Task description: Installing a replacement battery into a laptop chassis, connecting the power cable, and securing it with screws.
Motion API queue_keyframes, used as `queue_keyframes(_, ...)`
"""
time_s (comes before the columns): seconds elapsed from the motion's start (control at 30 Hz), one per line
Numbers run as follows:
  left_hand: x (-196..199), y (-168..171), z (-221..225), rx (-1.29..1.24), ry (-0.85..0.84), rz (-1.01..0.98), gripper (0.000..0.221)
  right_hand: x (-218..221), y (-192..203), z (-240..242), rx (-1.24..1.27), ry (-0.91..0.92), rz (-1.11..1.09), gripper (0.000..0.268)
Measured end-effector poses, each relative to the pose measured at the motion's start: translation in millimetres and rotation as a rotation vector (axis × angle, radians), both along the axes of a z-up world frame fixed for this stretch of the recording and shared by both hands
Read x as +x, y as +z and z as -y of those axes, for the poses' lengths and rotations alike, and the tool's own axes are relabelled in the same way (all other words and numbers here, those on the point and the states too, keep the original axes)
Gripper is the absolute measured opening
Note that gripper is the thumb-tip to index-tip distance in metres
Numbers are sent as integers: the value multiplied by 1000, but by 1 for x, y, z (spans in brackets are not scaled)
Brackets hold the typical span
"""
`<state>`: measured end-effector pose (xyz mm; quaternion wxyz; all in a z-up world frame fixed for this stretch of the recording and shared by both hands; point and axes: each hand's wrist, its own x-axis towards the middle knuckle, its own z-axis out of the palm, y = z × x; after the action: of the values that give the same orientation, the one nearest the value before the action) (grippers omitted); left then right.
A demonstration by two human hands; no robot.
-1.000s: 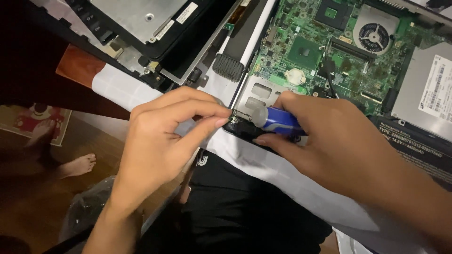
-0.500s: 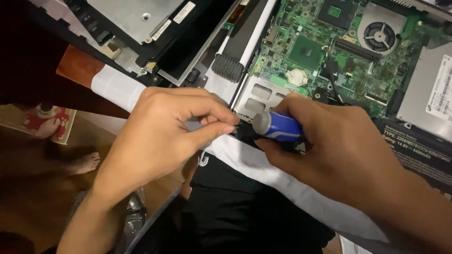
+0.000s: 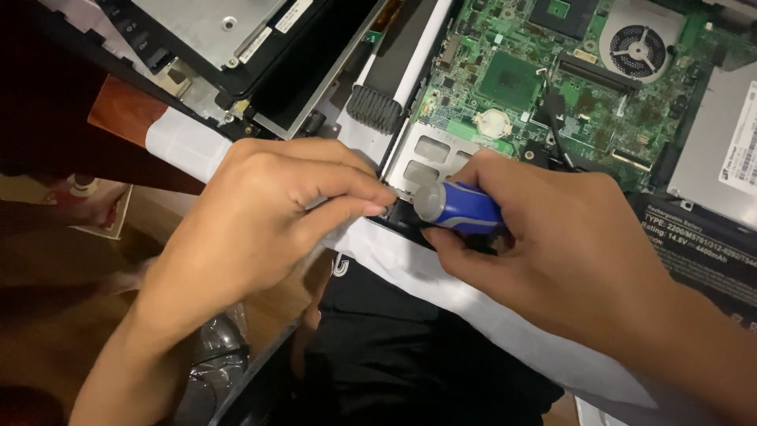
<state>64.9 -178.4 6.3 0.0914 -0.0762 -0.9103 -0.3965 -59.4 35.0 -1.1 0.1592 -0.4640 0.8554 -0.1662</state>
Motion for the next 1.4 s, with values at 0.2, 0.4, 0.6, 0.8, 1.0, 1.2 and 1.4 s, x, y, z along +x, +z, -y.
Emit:
queue_keyframes(0.2,0,1,0,-27,-14,-27,11,0,0,1,18,-4,3,26)
queue_keyframes(0.4,2,2,-1,10,-13,14,16,-1,0,1,17,8,10,25)
queue_keyframes(0.6,4,-1,-1,29,5,39,20,-1,-2,0,-7,27,-20,27)
queue_keyframes(0.8,-2,1,-2,13,34,-6,17,-1,-1,2,43,-10,-5,27)
queue_keyframes(1.0,-13,3,-15,219,9,48,41,-4,-3,3,99,-39,18,31)
queue_keyframes(1.2,-16,-8,-30,359,54,-156,33,4,27,20,155,-237,188,51)
queue_keyframes(1.4,0,-10,-8,798,31,-234,17,5,19,14,54,-222,273,50)
